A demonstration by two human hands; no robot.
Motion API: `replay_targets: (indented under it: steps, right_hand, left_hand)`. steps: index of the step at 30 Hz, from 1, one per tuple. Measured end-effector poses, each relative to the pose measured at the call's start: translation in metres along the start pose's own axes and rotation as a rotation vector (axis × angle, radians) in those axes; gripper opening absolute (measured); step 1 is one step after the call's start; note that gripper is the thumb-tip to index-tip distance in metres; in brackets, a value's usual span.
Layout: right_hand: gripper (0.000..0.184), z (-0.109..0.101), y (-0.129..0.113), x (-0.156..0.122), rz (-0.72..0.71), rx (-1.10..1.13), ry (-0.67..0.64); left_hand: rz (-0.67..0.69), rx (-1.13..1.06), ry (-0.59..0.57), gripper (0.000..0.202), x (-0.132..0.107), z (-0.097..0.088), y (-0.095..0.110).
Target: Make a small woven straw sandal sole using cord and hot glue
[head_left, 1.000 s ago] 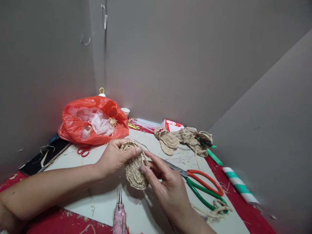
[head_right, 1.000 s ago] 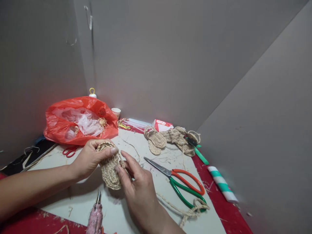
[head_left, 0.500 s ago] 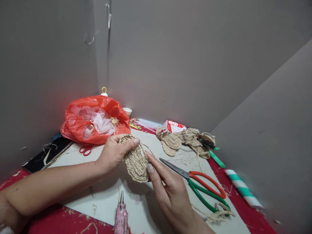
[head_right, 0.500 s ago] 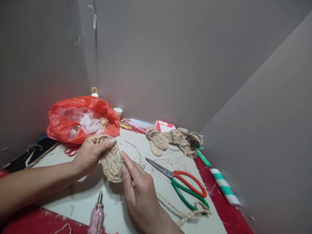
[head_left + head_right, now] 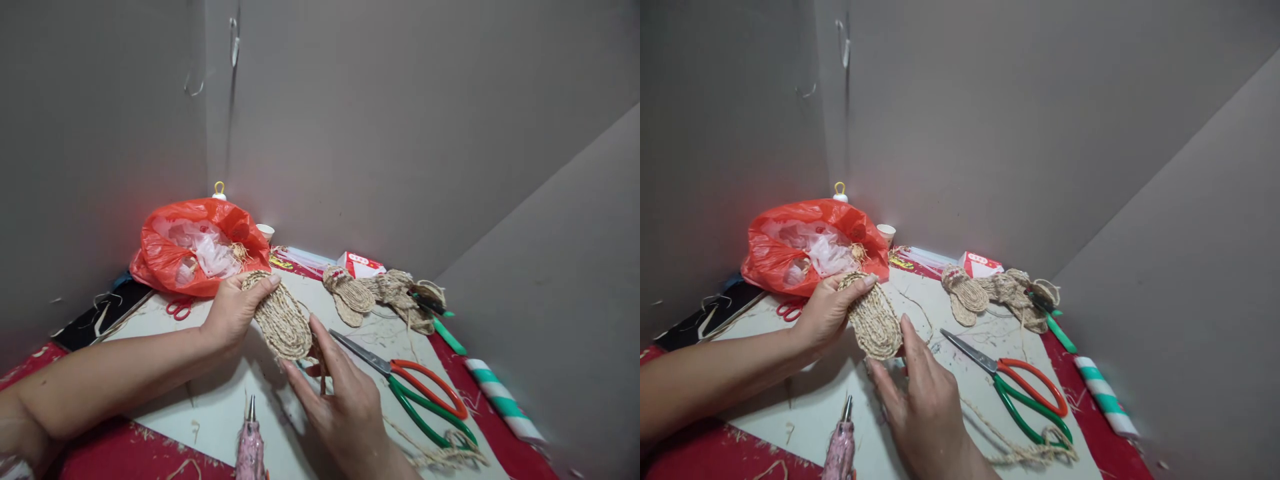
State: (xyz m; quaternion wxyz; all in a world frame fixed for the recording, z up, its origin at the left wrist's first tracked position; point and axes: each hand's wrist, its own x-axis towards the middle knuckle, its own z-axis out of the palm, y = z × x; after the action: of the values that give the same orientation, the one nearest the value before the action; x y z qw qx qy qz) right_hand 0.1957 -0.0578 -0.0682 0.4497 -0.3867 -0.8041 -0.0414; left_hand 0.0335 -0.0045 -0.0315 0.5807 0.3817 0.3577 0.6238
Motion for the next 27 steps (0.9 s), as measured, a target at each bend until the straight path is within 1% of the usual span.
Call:
replay_targets:
  steps: [5, 8, 10, 14, 17, 19, 21, 23, 25, 27]
  right_hand:
    - [0.054, 0.001, 0.002, -0.001, -0.012, -0.066, -0.01]
    - [0.049, 0.001, 0.003, 0.0, 0.016, -0.037, -0.012]
    - [0.047, 0.0, 0.005, 0.002, 0.072, -0.003, -0.021]
    - [0.048, -0.001, 0.008, 0.005, 0.189, 0.031, 0.004]
    - [0.048, 0.0, 0.012, 0.005, 0.23, 0.057, 0.034]
    - [0.048, 0.001, 0.013, 0.005, 0.256, 0.091, 0.031]
    - [0.05, 0.0, 0.011, 0.007, 0.324, 0.178, -0.014]
    - [0.059, -0.005, 0.008, 0.014, 0.453, 0.364, -0.105]
    - [0.07, -0.016, 0.008, 0.023, 0.629, 0.612, -0.215]
    - [0.074, -0.032, 0.016, 0.034, 0.765, 0.786, -0.318]
  left_hand:
    - [0.011, -0.02, 0.036, 0.022, 0.0, 0.001, -0.001]
    - [0.008, -0.024, 0.025, 0.022, 0.001, 0.001, -0.002]
    - [-0.002, -0.03, -0.011, 0.023, 0.0, 0.001, -0.001]
    - [-0.062, -0.022, -0.13, 0.027, -0.005, 0.004, 0.005]
    - [-0.098, -0.026, -0.196, 0.029, -0.01, 0.008, 0.005]
    - [-0.124, -0.046, -0.217, 0.028, -0.012, 0.009, 0.004]
    - [-0.142, -0.05, -0.215, 0.026, -0.011, 0.009, 0.003]
    - [-0.129, -0.035, -0.203, 0.025, -0.009, 0.008, 0.004]
    - [-0.085, -0.014, -0.187, 0.025, -0.005, 0.005, 0.005]
    - [-0.05, 0.013, -0.177, 0.026, -0.001, 0.003, 0.007]
